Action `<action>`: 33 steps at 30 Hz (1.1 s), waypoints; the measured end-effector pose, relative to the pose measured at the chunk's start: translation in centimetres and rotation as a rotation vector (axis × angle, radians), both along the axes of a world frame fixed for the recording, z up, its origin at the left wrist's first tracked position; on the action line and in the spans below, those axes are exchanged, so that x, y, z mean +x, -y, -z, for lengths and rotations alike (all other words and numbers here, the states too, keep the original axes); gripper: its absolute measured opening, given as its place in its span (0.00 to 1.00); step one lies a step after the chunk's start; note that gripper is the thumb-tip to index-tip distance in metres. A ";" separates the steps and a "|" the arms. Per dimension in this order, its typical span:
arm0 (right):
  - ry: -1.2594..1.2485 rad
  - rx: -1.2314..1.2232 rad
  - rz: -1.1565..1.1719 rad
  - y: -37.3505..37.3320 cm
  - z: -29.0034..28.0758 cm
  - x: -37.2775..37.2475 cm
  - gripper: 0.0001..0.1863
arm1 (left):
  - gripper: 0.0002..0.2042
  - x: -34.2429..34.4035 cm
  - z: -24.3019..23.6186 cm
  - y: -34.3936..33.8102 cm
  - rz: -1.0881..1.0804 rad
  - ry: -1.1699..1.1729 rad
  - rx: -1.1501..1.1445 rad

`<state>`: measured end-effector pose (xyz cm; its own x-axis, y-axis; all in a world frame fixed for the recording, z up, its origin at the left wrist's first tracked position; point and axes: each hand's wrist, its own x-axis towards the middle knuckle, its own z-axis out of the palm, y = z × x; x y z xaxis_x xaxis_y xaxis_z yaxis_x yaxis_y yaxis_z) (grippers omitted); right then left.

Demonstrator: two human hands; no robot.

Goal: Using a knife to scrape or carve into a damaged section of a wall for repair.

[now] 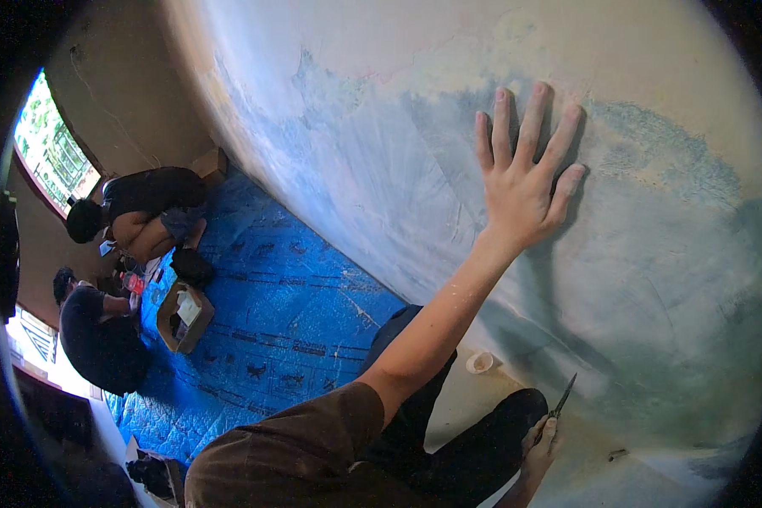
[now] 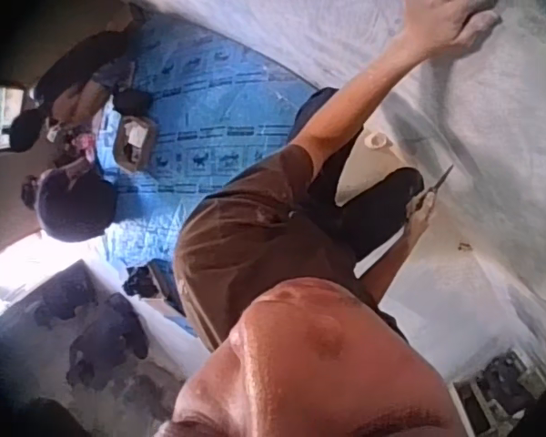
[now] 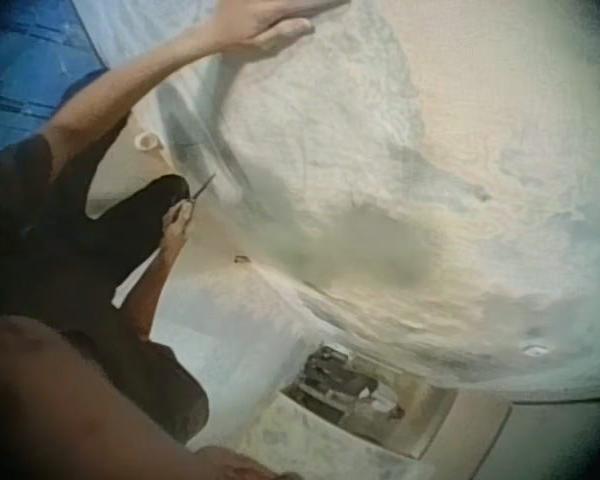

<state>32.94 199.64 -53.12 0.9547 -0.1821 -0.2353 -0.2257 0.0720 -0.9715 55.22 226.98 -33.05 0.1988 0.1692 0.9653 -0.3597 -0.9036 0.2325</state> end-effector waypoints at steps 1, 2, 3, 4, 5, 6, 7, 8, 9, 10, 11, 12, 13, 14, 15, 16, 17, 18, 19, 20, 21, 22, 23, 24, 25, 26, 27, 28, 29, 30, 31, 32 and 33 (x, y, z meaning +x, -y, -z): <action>0.011 0.031 0.048 -0.2 -0.1 0.0 0.15 | 0.26 0.0 -0.1 0.0 -0.001 -0.003 0.001; 0.003 0.052 0.111 -0.4 -0.2 0.1 0.15 | 0.26 0.0 -0.1 0.1 -0.001 -0.003 0.003; 0.027 0.061 0.098 -0.4 -0.4 0.1 0.15 | 0.26 0.1 -0.2 0.1 0.000 -0.001 0.001; 0.041 0.034 0.057 -0.5 -0.5 0.2 0.16 | 0.26 0.1 -0.3 0.1 0.005 0.009 0.000; 0.048 -0.021 0.071 -0.6 -0.6 0.1 0.16 | 0.26 0.0 -0.3 0.1 0.009 0.015 -0.005; 0.043 -0.007 0.013 -0.6 -0.7 0.2 0.16 | 0.26 0.0 -0.2 0.1 0.008 0.007 -0.014; 0.052 0.027 0.039 -0.7 -0.7 0.2 0.16 | 0.26 0.1 -0.2 0.1 0.012 0.016 -0.011; 0.050 0.047 0.089 -0.6 -0.7 0.2 0.17 | 0.25 0.1 -0.1 0.2 0.018 0.022 -0.010; 0.043 0.038 0.068 -0.6 -0.6 0.2 0.17 | 0.25 0.2 0.0 0.3 0.019 0.007 -0.028; 0.070 0.072 0.075 -0.6 -0.6 0.1 0.16 | 0.25 0.3 0.0 0.4 0.022 0.027 -0.027; 0.099 0.103 0.077 -0.6 -0.5 0.1 0.16 | 0.25 0.5 0.1 0.3 0.023 0.045 -0.023; 0.082 0.096 0.077 -0.6 -0.5 0.1 0.16 | 0.25 0.6 0.2 0.3 0.019 0.032 -0.034; 0.091 0.077 0.016 -0.6 -0.5 0.1 0.16 | 0.25 0.7 0.3 0.3 0.031 0.049 -0.032; 0.105 0.045 0.004 -0.6 -0.5 0.2 0.16 | 0.25 0.8 0.2 0.4 0.033 0.044 -0.028; 0.095 0.050 -0.044 -0.8 -0.5 0.2 0.16 | 0.25 0.9 0.3 0.4 0.039 0.078 -0.031; 0.093 0.012 -0.019 -0.9 -0.5 0.2 0.16 | 0.25 0.9 0.3 0.4 0.039 0.072 -0.040; 0.095 -0.037 0.025 -1.0 -0.6 0.3 0.16 | 0.25 0.9 0.2 0.3 0.029 0.081 -0.029; 0.097 -0.032 0.003 -1.2 -0.8 0.3 0.16 | 0.25 0.9 0.1 0.3 0.017 0.093 -0.018; 0.118 -0.015 0.011 -1.3 -0.9 0.4 0.16 | 0.25 0.8 0.1 0.3 0.016 0.094 -0.024; 0.140 0.004 0.020 -1.5 -1.1 0.4 0.15 | 0.25 0.8 0.1 0.3 -0.002 0.099 -0.014; 0.143 0.001 0.022 -1.5 -1.3 0.5 0.15 | 0.25 0.8 0.0 0.3 -0.019 0.103 -0.004; 0.140 0.027 -0.038 -1.6 -1.4 0.6 0.15 | 0.25 0.8 0.0 0.3 -0.016 0.106 -0.006; 0.140 0.053 -0.061 -1.7 -1.5 0.6 0.15 | 0.25 0.9 0.0 0.3 -0.004 0.106 -0.013; 0.137 0.051 -0.092 -1.8 -1.5 0.7 0.15 | 0.25 0.9 0.0 0.4 0.009 0.105 -0.020; 0.165 0.049 -0.095 -1.9 -1.5 0.8 0.15 | 0.25 0.9 0.0 0.4 0.014 0.103 -0.021; 0.183 0.040 -0.086 -2.0 -1.5 0.8 0.16 | 0.25 1.0 0.0 0.4 0.023 0.111 -0.021; 0.188 0.046 -0.087 -2.1 -1.4 0.9 0.16 | 0.25 0.9 0.0 0.5 0.029 0.095 -0.024; 0.186 0.067 -0.113 -2.1 -1.3 0.9 0.16 | 0.25 0.8 0.0 0.6 0.042 0.116 -0.024; 0.231 0.099 -0.139 -2.1 -1.2 0.9 0.16 | 0.25 0.7 -0.1 0.6 0.059 0.117 -0.043; 0.190 0.076 -0.147 -2.1 -1.1 0.8 0.16 | 0.25 0.7 -0.2 0.6 0.076 0.121 -0.062; 0.191 0.110 -0.128 -2.2 -1.0 0.8 0.15 | 0.25 0.6 -0.3 0.6 0.069 0.126 -0.061; 0.193 0.138 -0.089 -2.2 -1.0 0.6 0.15 | 0.25 0.5 -0.4 0.6 0.079 0.128 -0.071; 0.126 0.190 -0.075 -2.1 -0.9 0.4 0.15 | 0.25 0.4 -0.4 0.6 0.102 0.113 -0.074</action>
<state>33.30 201.70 -52.20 0.9879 -0.0737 -0.1367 -0.1151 0.2436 -0.9630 55.59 226.37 -32.64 0.1098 0.2252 0.9681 -0.4763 -0.8430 0.2501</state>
